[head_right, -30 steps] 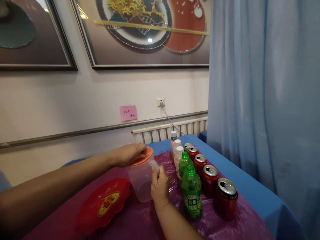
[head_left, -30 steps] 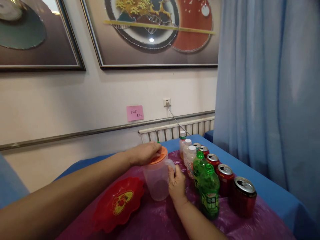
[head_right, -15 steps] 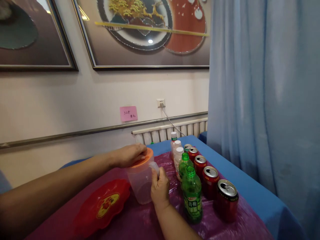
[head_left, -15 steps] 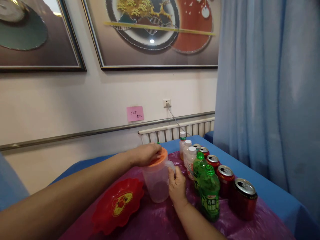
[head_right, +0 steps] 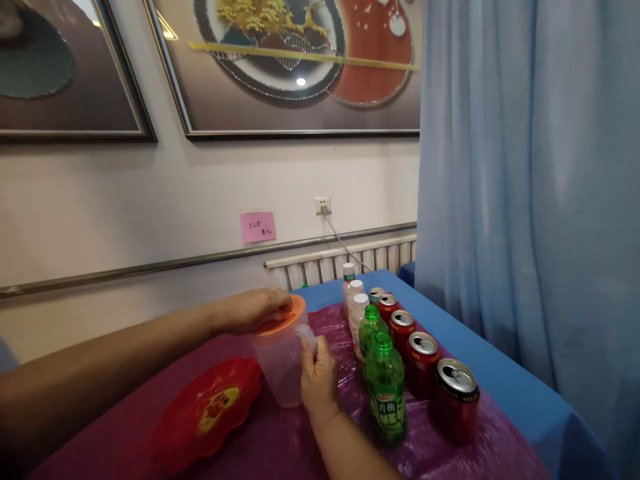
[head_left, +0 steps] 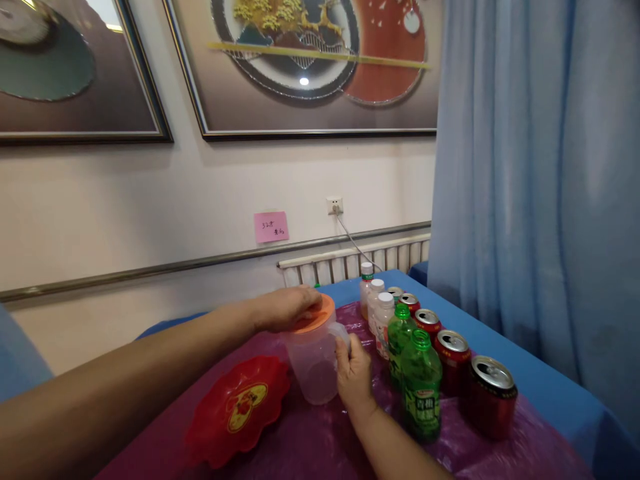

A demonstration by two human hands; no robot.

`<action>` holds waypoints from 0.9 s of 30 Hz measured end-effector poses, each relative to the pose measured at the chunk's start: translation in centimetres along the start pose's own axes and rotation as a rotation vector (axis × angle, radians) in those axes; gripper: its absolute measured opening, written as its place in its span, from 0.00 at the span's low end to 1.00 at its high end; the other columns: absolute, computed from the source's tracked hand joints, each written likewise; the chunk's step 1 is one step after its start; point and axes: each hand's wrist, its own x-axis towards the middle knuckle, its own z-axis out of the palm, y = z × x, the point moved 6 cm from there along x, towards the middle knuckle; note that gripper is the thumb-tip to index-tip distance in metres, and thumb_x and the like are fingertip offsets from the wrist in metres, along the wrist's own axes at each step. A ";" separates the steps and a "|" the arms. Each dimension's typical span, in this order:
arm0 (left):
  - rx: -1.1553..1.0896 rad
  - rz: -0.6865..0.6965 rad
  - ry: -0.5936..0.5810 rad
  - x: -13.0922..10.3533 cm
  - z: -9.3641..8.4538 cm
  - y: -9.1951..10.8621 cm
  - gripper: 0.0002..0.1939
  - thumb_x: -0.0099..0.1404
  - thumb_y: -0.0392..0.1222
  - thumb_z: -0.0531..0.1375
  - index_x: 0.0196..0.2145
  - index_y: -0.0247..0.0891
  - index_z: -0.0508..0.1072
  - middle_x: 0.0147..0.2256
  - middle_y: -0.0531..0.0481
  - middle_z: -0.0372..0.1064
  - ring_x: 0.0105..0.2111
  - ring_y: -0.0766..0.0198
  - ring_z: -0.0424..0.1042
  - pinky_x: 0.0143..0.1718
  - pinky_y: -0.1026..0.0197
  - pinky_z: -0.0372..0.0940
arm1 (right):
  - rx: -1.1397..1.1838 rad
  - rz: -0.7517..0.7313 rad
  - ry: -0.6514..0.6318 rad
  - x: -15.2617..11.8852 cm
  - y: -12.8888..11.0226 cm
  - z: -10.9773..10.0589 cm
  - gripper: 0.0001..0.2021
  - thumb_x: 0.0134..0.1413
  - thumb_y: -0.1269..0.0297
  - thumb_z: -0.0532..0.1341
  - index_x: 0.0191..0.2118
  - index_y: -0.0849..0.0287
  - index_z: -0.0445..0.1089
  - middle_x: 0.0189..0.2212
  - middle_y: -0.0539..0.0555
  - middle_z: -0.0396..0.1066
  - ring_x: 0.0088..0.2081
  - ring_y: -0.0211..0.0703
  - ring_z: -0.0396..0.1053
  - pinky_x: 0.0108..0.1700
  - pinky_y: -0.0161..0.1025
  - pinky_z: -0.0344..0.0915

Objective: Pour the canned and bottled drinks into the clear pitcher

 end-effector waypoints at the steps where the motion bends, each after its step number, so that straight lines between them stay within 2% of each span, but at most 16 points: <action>1: -0.006 -0.007 0.000 0.0 0.0 -0.1 0.03 0.63 0.39 0.54 0.32 0.39 0.66 0.32 0.50 0.65 0.30 0.64 0.60 0.32 0.62 0.57 | 0.000 0.007 0.004 0.0 0.1 0.0 0.18 0.65 0.50 0.52 0.26 0.53 0.57 0.17 0.44 0.57 0.20 0.37 0.56 0.24 0.34 0.49; 10: -0.054 -0.120 0.001 0.0 -0.2 -0.2 0.05 0.63 0.39 0.53 0.36 0.38 0.67 0.37 0.46 0.69 0.35 0.60 0.67 0.36 0.60 0.61 | -0.027 0.034 0.042 0.4 0.6 -0.2 0.20 0.65 0.48 0.52 0.25 0.53 0.56 0.16 0.42 0.56 0.19 0.36 0.52 0.23 0.34 0.47; 16: -0.038 -0.090 0.017 -0.5 -0.1 -0.1 0.07 0.66 0.42 0.52 0.37 0.39 0.67 0.39 0.45 0.68 0.36 0.59 0.67 0.40 0.58 0.61 | -0.016 0.029 0.021 0.0 0.3 0.0 0.19 0.65 0.49 0.52 0.26 0.53 0.57 0.16 0.43 0.57 0.19 0.36 0.54 0.23 0.34 0.48; 21: -0.026 -0.134 0.024 -0.2 0.0 -0.5 0.08 0.65 0.42 0.53 0.40 0.38 0.68 0.39 0.44 0.69 0.35 0.58 0.67 0.38 0.57 0.62 | -0.008 0.042 0.031 0.3 0.4 -0.2 0.19 0.65 0.48 0.51 0.26 0.54 0.57 0.16 0.43 0.57 0.19 0.36 0.53 0.23 0.34 0.48; 27: -0.018 -0.054 0.013 -0.9 -0.1 0.6 0.10 0.68 0.45 0.52 0.39 0.40 0.70 0.37 0.48 0.69 0.36 0.60 0.66 0.38 0.59 0.60 | 0.002 0.047 0.019 0.1 0.3 -0.1 0.19 0.65 0.49 0.52 0.26 0.54 0.58 0.16 0.43 0.58 0.20 0.37 0.54 0.24 0.34 0.48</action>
